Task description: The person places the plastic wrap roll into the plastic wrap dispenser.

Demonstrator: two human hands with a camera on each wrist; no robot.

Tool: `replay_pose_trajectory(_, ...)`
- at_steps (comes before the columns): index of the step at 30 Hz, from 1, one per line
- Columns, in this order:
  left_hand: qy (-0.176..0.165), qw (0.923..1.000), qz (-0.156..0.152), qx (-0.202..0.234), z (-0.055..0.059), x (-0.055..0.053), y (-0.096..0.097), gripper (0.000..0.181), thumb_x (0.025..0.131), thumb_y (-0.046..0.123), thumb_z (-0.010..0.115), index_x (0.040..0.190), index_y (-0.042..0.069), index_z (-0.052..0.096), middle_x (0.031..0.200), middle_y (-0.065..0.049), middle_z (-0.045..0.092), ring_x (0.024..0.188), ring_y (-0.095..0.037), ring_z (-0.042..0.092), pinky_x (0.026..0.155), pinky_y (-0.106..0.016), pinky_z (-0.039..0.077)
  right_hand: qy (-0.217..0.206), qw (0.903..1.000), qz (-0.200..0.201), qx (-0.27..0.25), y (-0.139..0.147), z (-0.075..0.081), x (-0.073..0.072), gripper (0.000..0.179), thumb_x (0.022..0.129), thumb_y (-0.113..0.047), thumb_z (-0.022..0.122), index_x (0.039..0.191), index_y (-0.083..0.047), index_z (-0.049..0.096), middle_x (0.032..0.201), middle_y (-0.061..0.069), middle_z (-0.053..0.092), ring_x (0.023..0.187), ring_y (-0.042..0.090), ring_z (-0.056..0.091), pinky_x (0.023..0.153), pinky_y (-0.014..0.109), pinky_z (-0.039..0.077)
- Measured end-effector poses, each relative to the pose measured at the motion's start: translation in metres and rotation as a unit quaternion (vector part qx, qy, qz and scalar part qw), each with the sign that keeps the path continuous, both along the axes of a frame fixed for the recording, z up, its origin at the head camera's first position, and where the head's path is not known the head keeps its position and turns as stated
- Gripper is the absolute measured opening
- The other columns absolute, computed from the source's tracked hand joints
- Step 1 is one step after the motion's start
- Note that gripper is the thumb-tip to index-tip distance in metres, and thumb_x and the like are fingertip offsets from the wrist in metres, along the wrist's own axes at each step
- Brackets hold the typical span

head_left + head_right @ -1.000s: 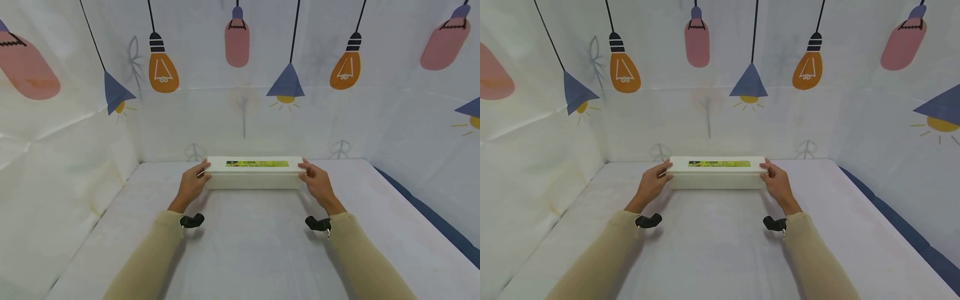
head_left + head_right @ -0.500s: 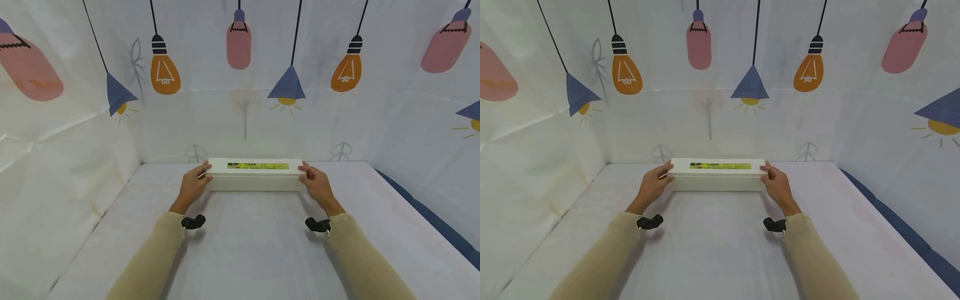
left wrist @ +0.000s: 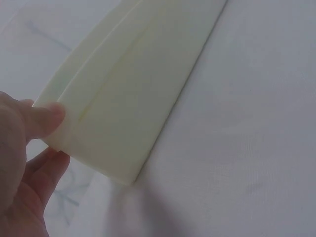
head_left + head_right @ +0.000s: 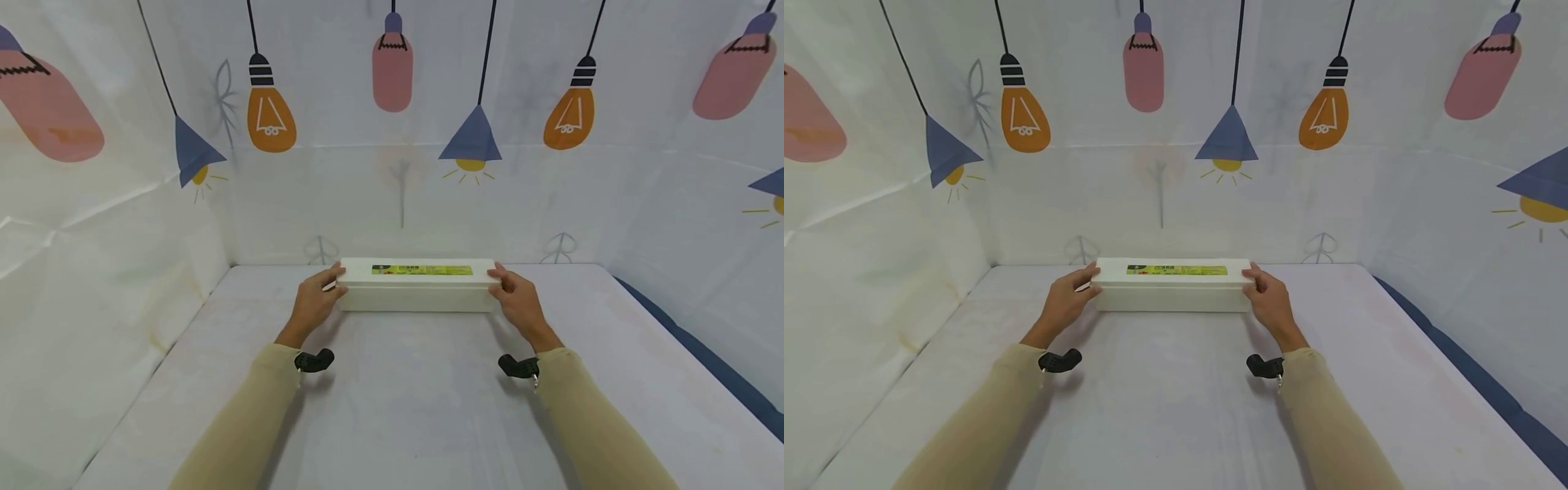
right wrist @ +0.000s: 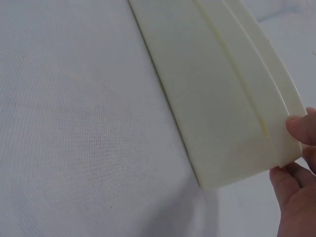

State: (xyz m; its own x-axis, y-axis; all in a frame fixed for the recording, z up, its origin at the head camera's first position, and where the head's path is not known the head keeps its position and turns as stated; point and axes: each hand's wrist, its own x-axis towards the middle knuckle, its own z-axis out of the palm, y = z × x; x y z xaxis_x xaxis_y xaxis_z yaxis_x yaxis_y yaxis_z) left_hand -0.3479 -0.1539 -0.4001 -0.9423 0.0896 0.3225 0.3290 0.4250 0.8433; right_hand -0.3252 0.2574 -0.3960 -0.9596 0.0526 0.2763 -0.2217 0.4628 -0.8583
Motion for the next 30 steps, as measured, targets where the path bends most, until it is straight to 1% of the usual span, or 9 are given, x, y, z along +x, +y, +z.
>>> replay_pose_trajectory(11,-0.01,0.9999,0.004,0.009,-0.0025,0.0001,-0.0007,0.047,0.095,0.007,0.069,0.14,0.003,0.057,0.154,-0.001,0.042,0.137,-0.025,0.047,0.108,-0.041,0.042,-0.001,0.9999,0.002,-0.014,-0.0017,0.002,0.0019,0.04,0.101,-0.001,0.056,0.141,0.006,0.053,0.16,0.01,0.031,0.146,0.025,0.032,0.114,0.043,0.032)
replay_pose_trajectory(16,-0.027,0.9996,0.004,0.01,-0.0023,0.0002,-0.001,0.047,0.096,0.009,0.069,0.141,0.006,0.058,0.155,0.001,0.041,0.135,-0.027,0.049,0.106,-0.04,0.044,-0.004,0.9999,0.002,-0.016,0.0001,0.0019,0.0008,0.047,0.101,-0.002,0.057,0.146,0.005,0.047,0.16,0.009,0.031,0.144,0.027,0.034,0.113,0.045,0.034)
replay_pose_trajectory(19,-0.037,0.9993,0.005,0.006,-0.0025,-0.0005,-0.0023,0.047,0.096,0.011,0.068,0.142,0.009,0.057,0.157,0.001,0.039,0.134,-0.028,0.05,0.104,-0.041,0.046,-0.011,0.9998,-0.001,-0.019,0.001,0.0014,0.0,0.052,0.101,-0.006,0.058,0.149,0.002,0.042,0.158,0.012,0.034,0.143,0.029,0.037,0.112,0.045,0.035)
replay_pose_trajectory(23,-0.042,0.9991,0.011,-0.001,-0.0017,-0.0017,-0.0028,0.049,0.097,0.012,0.068,0.144,0.011,0.056,0.157,0.0,0.039,0.134,-0.029,0.05,0.104,-0.043,0.046,-0.023,0.9995,-0.004,-0.019,0.0034,0.0008,-0.0001,0.057,0.101,-0.013,0.06,0.153,-0.001,0.038,0.156,0.017,0.038,0.142,0.033,0.038,0.112,0.047,0.036)
replay_pose_trajectory(27,-0.049,0.9987,0.013,0.0,-0.0008,-0.0017,-0.0014,0.049,0.096,0.013,0.069,0.144,0.013,0.056,0.156,0.0,0.041,0.135,-0.029,0.05,0.104,-0.043,0.046,-0.035,0.9989,-0.002,-0.031,0.0052,0.0003,0.001,0.062,0.102,-0.016,0.061,0.155,-0.001,0.032,0.158,0.018,0.034,0.143,0.034,0.036,0.113,0.048,0.034)
replay_pose_trajectory(30,-0.052,0.9986,0.012,0.0,-0.0008,-0.0005,-0.0011,0.05,0.097,0.013,0.069,0.145,0.013,0.055,0.156,-0.001,0.04,0.135,-0.027,0.049,0.105,-0.042,0.045,-0.048,0.9982,-0.006,-0.036,0.0056,-0.0007,0.0015,0.064,0.102,-0.019,0.062,0.155,-0.001,0.032,0.158,0.017,0.034,0.144,0.033,0.035,0.113,0.047,0.034)
